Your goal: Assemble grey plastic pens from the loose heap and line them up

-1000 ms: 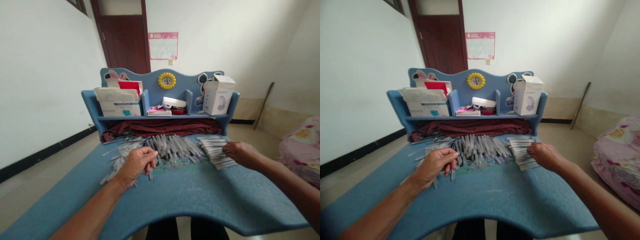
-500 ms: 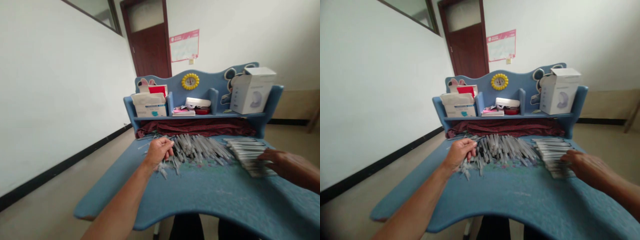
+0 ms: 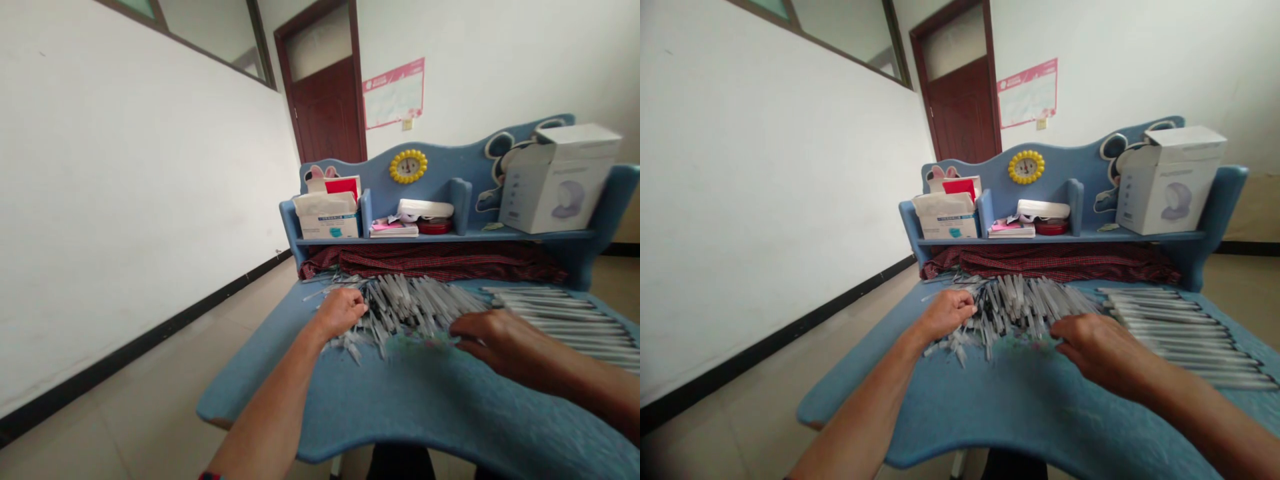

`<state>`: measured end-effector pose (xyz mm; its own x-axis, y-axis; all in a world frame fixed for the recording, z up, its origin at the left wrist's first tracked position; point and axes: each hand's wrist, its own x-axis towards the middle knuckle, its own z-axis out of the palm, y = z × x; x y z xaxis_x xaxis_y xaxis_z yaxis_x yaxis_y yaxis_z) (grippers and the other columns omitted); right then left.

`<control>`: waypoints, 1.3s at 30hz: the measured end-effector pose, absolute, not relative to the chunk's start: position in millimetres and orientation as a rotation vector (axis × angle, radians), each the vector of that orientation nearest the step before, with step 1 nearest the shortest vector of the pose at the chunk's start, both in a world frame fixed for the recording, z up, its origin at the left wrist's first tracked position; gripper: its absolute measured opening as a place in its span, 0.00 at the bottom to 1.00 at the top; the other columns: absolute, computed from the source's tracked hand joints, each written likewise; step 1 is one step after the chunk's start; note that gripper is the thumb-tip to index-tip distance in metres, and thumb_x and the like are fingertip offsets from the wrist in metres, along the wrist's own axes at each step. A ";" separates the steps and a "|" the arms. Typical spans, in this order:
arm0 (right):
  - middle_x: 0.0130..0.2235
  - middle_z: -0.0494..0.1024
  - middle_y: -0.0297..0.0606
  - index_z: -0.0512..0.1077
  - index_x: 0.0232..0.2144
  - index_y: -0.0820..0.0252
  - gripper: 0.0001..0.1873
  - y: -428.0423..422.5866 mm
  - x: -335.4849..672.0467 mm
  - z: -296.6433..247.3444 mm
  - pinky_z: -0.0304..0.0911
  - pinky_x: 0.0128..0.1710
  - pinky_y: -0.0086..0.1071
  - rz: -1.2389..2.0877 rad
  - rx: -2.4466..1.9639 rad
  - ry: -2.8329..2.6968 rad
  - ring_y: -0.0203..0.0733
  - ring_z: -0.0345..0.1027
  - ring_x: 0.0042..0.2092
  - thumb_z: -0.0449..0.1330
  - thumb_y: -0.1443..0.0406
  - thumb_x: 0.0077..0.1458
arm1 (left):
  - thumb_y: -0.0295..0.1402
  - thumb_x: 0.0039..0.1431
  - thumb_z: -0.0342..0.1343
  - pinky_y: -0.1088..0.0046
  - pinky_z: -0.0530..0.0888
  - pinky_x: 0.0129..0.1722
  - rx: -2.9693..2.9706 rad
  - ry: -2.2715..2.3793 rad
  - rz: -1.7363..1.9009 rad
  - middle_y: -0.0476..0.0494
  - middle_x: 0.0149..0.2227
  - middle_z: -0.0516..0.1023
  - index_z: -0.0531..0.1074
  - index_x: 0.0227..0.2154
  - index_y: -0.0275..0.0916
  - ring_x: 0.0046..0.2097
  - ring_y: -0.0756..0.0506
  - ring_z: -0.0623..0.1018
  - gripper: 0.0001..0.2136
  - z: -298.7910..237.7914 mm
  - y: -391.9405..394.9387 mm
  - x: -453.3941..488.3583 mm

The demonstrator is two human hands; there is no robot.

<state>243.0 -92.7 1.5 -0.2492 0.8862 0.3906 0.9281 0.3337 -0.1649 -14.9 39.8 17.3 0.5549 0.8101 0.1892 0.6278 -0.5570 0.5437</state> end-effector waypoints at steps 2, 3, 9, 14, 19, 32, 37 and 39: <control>0.25 0.75 0.34 0.70 0.24 0.56 0.09 -82.7 214.9 6.9 0.55 0.27 0.28 -0.018 -1.568 -2.397 0.38 0.70 0.29 0.51 0.66 0.52 | 0.31 0.49 0.51 0.79 0.58 0.22 2.453 1.168 0.606 0.53 0.16 0.68 0.70 0.22 0.35 0.20 0.53 0.65 0.06 15.4 41.5 -15.2; 0.27 0.76 0.34 0.70 0.25 0.56 0.08 -77.8 202.8 8.8 0.54 0.27 0.28 -0.002 -1.565 -2.436 0.39 0.70 0.30 0.52 0.67 0.52 | 0.31 0.49 0.51 0.79 0.58 0.22 2.483 1.168 0.618 0.53 0.16 0.68 0.70 0.22 0.35 0.20 0.53 0.66 0.06 14.7 41.9 -15.3; 0.30 0.77 0.40 0.71 0.29 0.58 0.07 -53.9 158.4 9.5 0.55 0.29 0.30 -0.019 -1.647 -2.470 0.46 0.72 0.35 0.55 0.62 0.50 | 0.29 0.49 0.50 0.78 0.59 0.24 2.548 1.215 0.754 0.53 0.18 0.65 0.71 0.24 0.36 0.22 0.52 0.65 0.05 9.2 43.9 -16.1; 0.31 0.77 0.46 0.71 0.32 0.60 0.11 -49.2 144.0 -0.8 0.58 0.30 0.32 -0.144 -1.730 -2.456 0.49 0.72 0.35 0.53 0.59 0.52 | 0.30 0.50 0.49 0.78 0.60 0.25 2.496 1.238 0.852 0.53 0.19 0.66 0.70 0.25 0.37 0.24 0.52 0.66 0.06 7.1 47.3 -19.0; 0.28 0.77 0.44 0.70 0.31 0.60 0.11 -47.8 141.6 -13.6 0.57 0.29 0.31 -0.222 -1.736 -2.405 0.47 0.73 0.32 0.50 0.61 0.55 | 0.30 0.50 0.50 0.78 0.59 0.25 2.490 1.277 0.843 0.53 0.19 0.66 0.70 0.24 0.37 0.24 0.52 0.66 0.06 6.5 48.1 -20.5; 0.21 0.76 0.38 0.67 0.29 0.59 0.10 -45.3 165.6 -20.2 0.44 0.21 0.30 -0.350 -1.766 -2.178 0.40 0.70 0.23 0.47 0.65 0.55 | 0.29 0.50 0.50 0.77 0.62 0.27 2.492 1.192 0.733 0.51 0.22 0.70 0.72 0.26 0.36 0.26 0.52 0.69 0.06 8.3 41.0 -12.4; 0.22 0.76 0.37 0.69 0.29 0.58 0.11 -44.4 171.2 -13.4 0.44 0.22 0.31 -0.336 -1.730 -2.024 0.39 0.69 0.23 0.47 0.64 0.55 | 0.26 0.49 0.52 0.76 0.65 0.32 2.577 1.083 0.780 0.48 0.28 0.71 0.73 0.30 0.36 0.31 0.50 0.71 0.06 7.4 34.6 -6.1; 0.23 0.76 0.36 0.69 0.30 0.58 0.11 -44.2 172.5 -12.4 0.44 0.22 0.31 -0.328 -1.701 -1.985 0.39 0.69 0.23 0.47 0.63 0.55 | 0.26 0.49 0.53 0.76 0.66 0.33 2.608 1.053 0.801 0.47 0.29 0.71 0.73 0.32 0.36 0.31 0.50 0.70 0.08 5.7 33.1 -4.8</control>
